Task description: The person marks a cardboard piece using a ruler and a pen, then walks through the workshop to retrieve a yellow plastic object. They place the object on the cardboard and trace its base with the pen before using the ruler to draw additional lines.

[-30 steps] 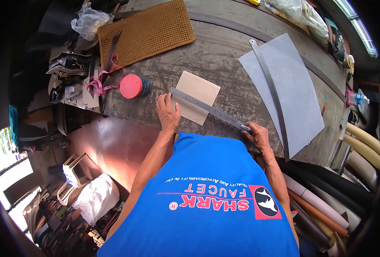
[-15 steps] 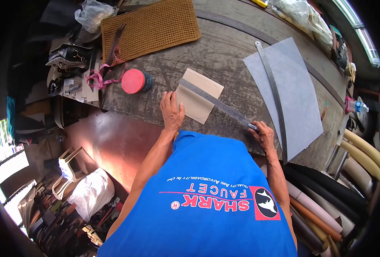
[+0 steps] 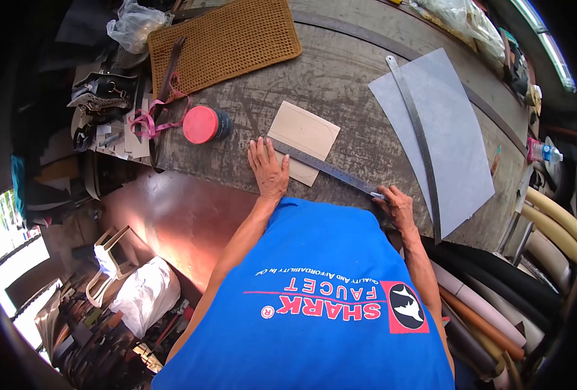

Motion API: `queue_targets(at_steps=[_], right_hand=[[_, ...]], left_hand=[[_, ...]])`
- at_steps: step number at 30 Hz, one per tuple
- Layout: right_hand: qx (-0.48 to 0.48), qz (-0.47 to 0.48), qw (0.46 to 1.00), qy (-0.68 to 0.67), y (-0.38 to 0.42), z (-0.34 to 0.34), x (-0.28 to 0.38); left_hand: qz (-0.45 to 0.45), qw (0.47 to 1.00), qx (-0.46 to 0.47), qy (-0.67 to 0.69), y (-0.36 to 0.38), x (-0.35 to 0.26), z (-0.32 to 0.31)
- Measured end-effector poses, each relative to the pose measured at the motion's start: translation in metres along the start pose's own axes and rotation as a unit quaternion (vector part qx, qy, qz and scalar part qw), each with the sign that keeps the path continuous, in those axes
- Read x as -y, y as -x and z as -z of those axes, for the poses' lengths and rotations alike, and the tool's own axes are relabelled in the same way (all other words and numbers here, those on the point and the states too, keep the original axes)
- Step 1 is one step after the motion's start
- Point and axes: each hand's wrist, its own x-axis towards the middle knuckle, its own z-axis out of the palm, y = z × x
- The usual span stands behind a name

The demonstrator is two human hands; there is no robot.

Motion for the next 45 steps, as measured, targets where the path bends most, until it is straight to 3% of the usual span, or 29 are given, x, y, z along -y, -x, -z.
queue_targets(at_steps=[16, 19, 35, 45], right_hand=[[-0.033, 0.014, 0.999, 0.017, 0.002, -0.006, 0.001], [-0.058, -0.037, 0.998, 0.001, 0.007, 0.0, 0.012], [-0.066, -0.062, 0.996, -0.009, 0.018, -0.008, 0.006], [-0.05, -0.028, 0.998, -0.004, 0.017, -0.006, 0.003]], left_hand=[[0.012, 0.999, 0.043, -0.03, 0.002, 0.002, -0.006], [0.01, 0.999, 0.039, -0.031, 0.001, -0.001, -0.005], [0.074, 0.991, 0.103, -0.042, -0.005, -0.021, -0.008], [0.068, 0.991, 0.108, -0.036, -0.004, -0.017, -0.012]])
